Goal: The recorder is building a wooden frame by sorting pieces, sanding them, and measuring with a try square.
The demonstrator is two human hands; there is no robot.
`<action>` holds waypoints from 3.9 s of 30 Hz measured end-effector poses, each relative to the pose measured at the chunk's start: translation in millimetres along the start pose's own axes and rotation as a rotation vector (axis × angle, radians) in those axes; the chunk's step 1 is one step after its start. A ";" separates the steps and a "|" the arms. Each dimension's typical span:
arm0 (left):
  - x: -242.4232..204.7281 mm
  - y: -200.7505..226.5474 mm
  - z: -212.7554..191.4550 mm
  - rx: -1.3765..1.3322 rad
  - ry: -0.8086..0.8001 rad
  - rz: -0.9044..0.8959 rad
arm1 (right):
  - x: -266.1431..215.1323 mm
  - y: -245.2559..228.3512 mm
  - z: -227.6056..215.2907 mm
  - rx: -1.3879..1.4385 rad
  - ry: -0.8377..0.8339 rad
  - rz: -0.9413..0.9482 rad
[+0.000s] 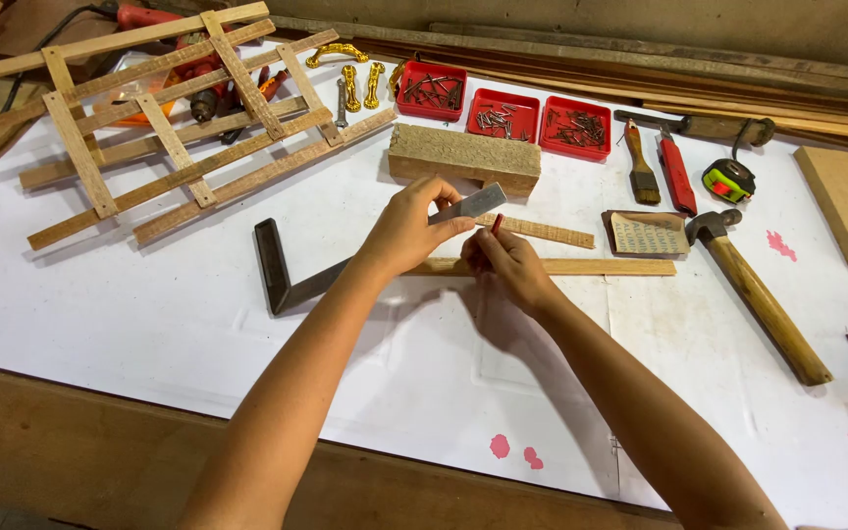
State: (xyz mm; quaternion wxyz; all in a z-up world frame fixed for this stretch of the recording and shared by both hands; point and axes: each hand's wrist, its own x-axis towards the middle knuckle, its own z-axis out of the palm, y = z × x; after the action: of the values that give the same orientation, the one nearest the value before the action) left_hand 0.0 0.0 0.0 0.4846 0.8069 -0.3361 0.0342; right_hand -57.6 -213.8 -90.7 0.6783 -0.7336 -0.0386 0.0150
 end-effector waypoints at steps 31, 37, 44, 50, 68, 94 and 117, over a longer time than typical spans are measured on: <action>-26.6 -50.0 12.6 -0.417 -0.004 -0.545 | -15.6 -68.7 4.8 -1.048 -0.120 -0.117; -36.6 -47.5 -1.0 -0.163 0.084 -0.440 | -9.2 -72.3 48.8 -0.922 -0.191 -0.199; -49.9 -61.4 -16.7 0.112 0.086 -0.542 | 2.1 -71.8 62.1 -0.968 -0.226 -0.165; -43.5 -79.0 -7.2 0.283 0.082 -0.490 | 6.2 -73.2 56.0 -0.959 -0.269 -0.154; -79.3 6.8 -38.8 0.588 -0.381 -0.291 | 19.5 -74.0 56.2 -0.920 -0.300 -0.139; -81.2 -29.2 -75.2 0.359 -0.310 -0.178 | 58.5 -64.4 71.2 -0.919 -0.388 -0.089; -75.9 -36.0 -67.4 0.227 -0.216 -0.276 | 57.6 -69.2 72.4 -0.860 -0.377 -0.090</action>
State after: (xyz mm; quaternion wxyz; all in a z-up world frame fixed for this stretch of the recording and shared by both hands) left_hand -19.6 103.9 -20.6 0.3517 0.8937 -0.2665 -0.0814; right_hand -8.0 -132.1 -25.8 0.2939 -0.9302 -0.1954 0.1010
